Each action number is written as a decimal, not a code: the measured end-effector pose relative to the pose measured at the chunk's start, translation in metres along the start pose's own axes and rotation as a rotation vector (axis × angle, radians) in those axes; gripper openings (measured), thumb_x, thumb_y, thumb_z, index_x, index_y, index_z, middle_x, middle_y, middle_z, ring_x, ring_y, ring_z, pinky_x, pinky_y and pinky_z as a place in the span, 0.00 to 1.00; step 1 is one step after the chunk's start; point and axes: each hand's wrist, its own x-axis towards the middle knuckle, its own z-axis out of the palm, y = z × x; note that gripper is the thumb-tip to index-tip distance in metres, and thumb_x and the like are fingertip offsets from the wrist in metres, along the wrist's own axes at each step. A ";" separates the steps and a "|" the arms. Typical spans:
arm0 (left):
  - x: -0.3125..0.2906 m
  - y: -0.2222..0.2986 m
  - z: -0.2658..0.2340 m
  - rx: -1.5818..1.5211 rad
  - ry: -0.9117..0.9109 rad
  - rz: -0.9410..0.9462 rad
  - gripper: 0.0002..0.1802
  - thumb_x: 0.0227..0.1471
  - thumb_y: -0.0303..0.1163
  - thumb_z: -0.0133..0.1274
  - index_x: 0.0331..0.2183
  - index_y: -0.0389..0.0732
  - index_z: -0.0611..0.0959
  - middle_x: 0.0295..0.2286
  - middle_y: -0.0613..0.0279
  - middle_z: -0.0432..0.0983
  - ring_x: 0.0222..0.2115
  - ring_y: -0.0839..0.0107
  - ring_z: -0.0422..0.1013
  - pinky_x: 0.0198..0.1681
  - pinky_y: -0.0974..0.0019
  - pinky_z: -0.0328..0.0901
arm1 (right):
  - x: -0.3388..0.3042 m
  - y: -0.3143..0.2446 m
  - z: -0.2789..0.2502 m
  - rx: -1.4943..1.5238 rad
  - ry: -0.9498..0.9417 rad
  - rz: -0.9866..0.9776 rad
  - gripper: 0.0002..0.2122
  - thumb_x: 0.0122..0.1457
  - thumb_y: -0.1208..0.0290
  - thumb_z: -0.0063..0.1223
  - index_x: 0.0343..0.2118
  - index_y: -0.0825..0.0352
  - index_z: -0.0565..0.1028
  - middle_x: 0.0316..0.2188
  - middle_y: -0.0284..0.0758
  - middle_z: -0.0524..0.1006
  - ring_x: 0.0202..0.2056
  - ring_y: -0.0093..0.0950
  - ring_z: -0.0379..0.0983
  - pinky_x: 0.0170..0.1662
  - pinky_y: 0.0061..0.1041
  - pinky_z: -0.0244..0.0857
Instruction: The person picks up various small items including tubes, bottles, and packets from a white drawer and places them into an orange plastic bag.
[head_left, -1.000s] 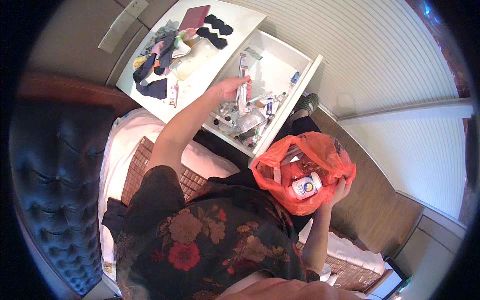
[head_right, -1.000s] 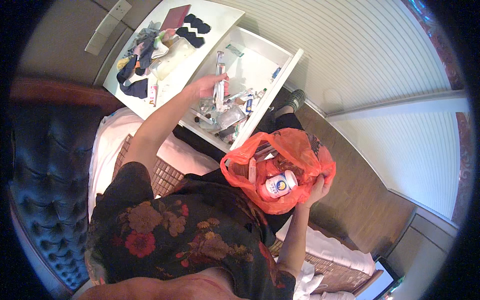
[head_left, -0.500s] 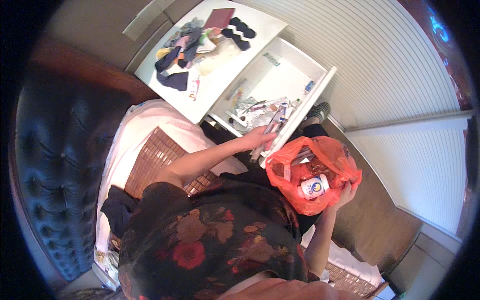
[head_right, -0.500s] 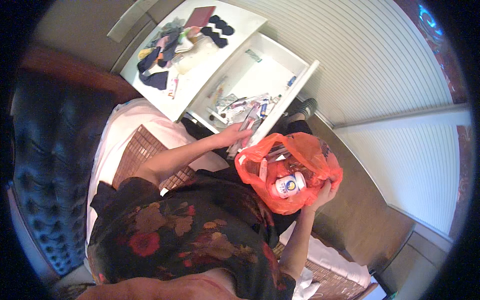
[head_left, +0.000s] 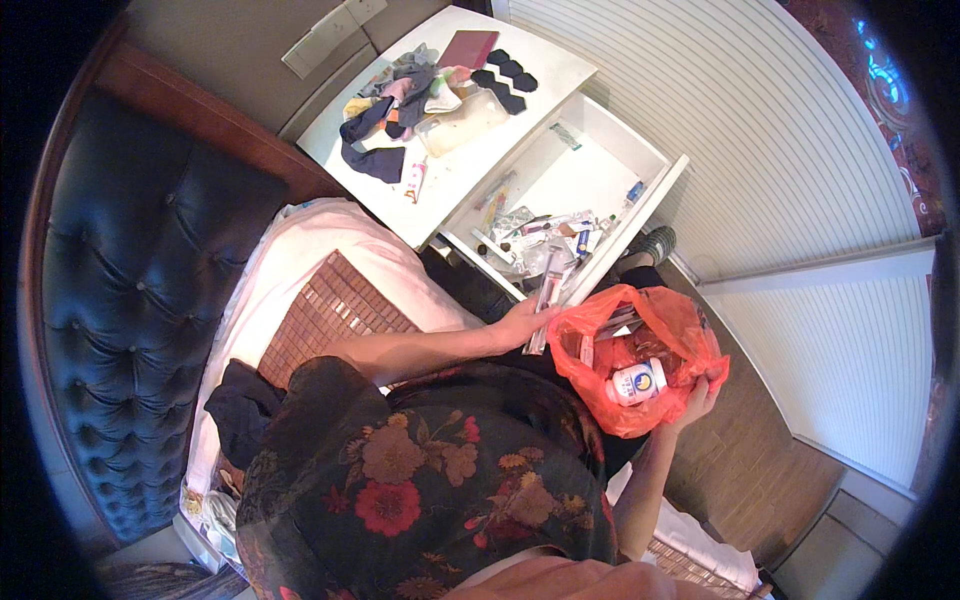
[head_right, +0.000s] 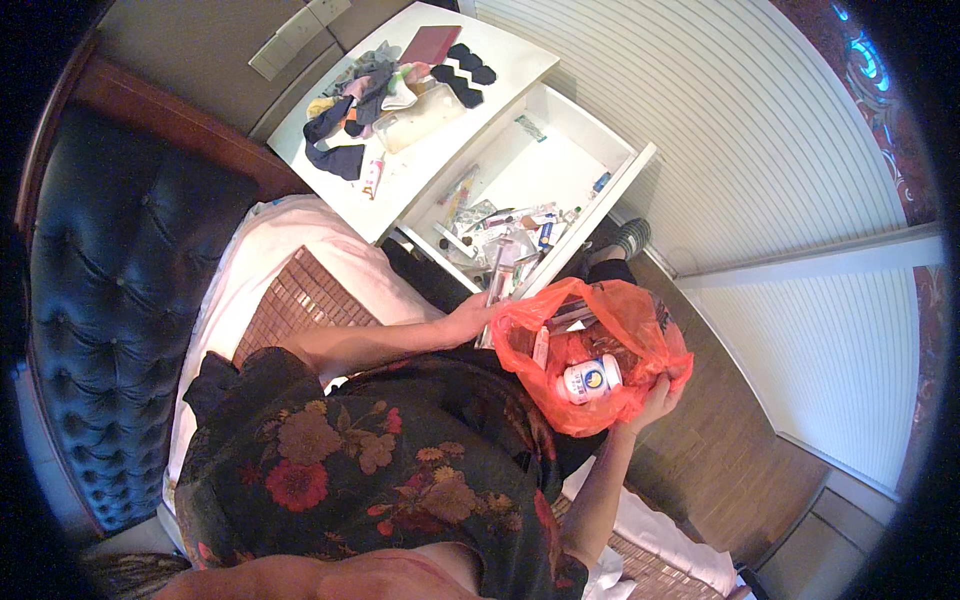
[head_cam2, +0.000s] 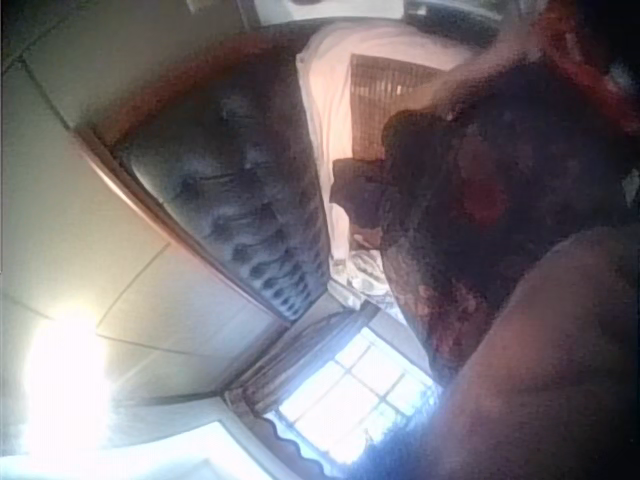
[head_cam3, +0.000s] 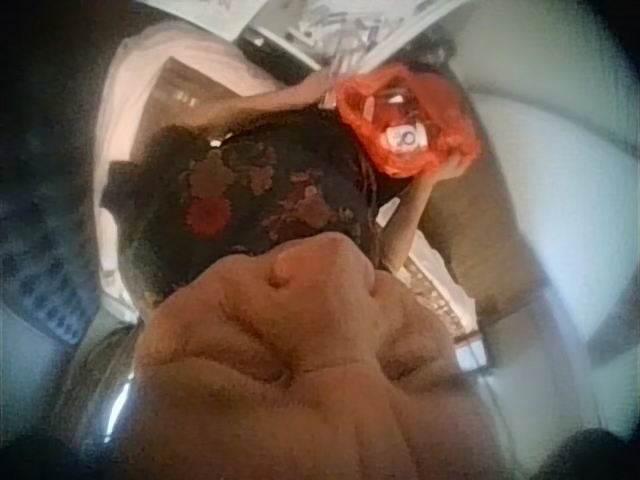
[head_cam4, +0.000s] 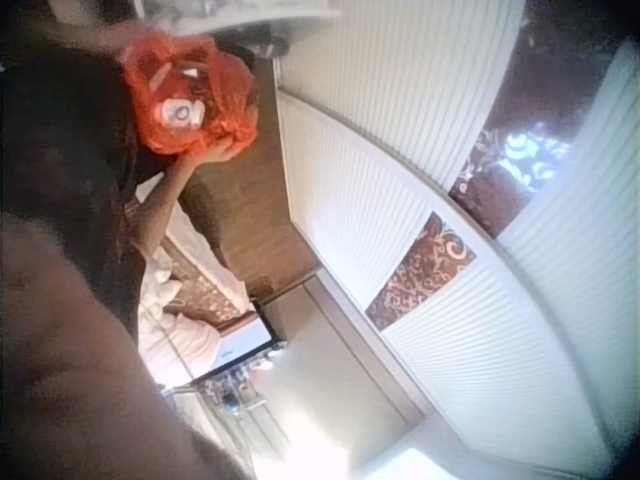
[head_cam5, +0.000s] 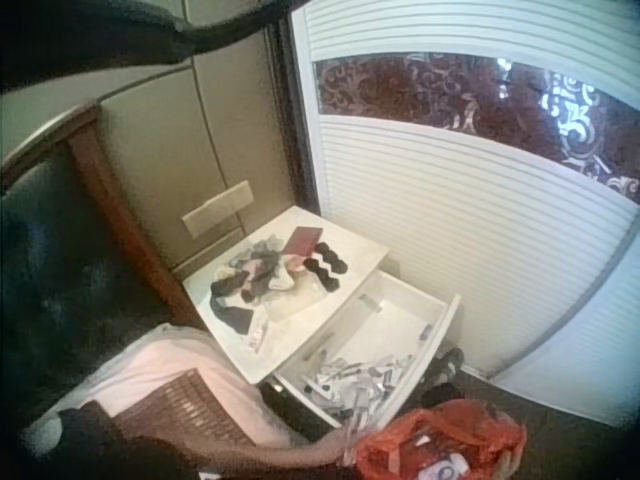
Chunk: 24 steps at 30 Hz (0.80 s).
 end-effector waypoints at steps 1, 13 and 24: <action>-0.002 -0.001 -0.002 -0.042 -0.034 0.016 0.18 0.56 0.44 0.46 0.35 0.36 0.73 0.29 0.63 0.73 0.30 0.77 0.68 0.38 0.69 0.66 | -0.001 0.000 0.000 0.013 -0.003 0.007 0.18 0.53 0.80 0.38 0.48 0.72 0.67 0.42 0.36 0.70 0.41 0.26 0.69 0.45 0.26 0.65; 0.049 0.175 -0.230 1.450 0.776 0.350 0.22 0.51 0.46 0.49 0.41 0.39 0.71 0.30 0.47 0.74 0.31 0.50 0.72 0.34 0.51 0.64 | 0.000 0.000 -0.001 0.018 -0.056 0.010 0.16 0.54 0.79 0.38 0.46 0.72 0.68 0.42 0.34 0.71 0.40 0.25 0.69 0.43 0.24 0.64; 0.052 0.179 -0.209 1.567 0.738 0.883 0.16 0.46 0.30 0.51 0.41 0.40 0.75 0.36 0.52 0.69 0.37 0.54 0.65 0.44 0.54 0.59 | -0.078 -0.024 -0.009 -0.255 0.016 0.098 0.16 0.56 0.75 0.41 0.49 0.72 0.66 0.47 0.37 0.68 0.45 0.28 0.66 0.49 0.28 0.60</action>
